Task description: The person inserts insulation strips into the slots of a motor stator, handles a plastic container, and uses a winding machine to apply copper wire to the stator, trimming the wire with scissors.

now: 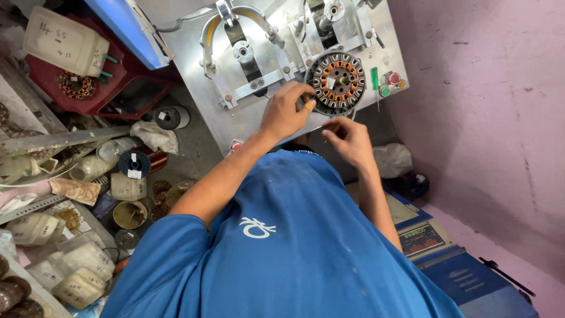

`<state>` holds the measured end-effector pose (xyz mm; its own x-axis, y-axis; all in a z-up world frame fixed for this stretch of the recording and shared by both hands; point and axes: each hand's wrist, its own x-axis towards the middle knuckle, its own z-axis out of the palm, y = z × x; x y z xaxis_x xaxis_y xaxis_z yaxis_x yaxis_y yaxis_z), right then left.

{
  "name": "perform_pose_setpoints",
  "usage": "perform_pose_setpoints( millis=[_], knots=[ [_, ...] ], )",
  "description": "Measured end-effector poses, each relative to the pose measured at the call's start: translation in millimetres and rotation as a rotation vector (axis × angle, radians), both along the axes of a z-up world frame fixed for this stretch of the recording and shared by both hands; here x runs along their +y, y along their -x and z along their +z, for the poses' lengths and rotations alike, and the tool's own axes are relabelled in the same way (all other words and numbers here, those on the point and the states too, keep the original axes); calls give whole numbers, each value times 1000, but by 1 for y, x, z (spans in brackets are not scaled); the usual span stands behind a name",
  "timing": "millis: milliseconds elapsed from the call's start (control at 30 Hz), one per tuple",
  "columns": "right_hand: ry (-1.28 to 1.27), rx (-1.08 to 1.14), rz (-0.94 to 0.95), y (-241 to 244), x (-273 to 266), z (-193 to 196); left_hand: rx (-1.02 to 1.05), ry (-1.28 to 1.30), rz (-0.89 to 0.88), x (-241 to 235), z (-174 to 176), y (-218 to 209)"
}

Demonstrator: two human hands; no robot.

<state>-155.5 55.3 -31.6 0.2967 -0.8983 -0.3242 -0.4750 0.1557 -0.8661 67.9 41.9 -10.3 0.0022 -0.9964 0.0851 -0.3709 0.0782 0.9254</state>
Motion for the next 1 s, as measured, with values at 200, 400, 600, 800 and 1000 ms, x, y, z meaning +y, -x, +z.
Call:
perform_pose_setpoints(
  millis=[200,400,600,800,1000],
  knots=[
    [218,321,368,-74,2,-54,-157,-149,-47,50,-44,-43],
    [556,403,485,-93,-13,-112,-238,-353,-239,88,-59,-84],
    [584,172,472,-98,-2,-102,-134,-239,-127,99,-59,-105],
    [-123,-608,24,-140,23,-67,95,-96,-13,87,-92,-110],
    [-276,-769,-224,-185,6,-51,733,-419,-8,64,-109,-96]
  ],
)
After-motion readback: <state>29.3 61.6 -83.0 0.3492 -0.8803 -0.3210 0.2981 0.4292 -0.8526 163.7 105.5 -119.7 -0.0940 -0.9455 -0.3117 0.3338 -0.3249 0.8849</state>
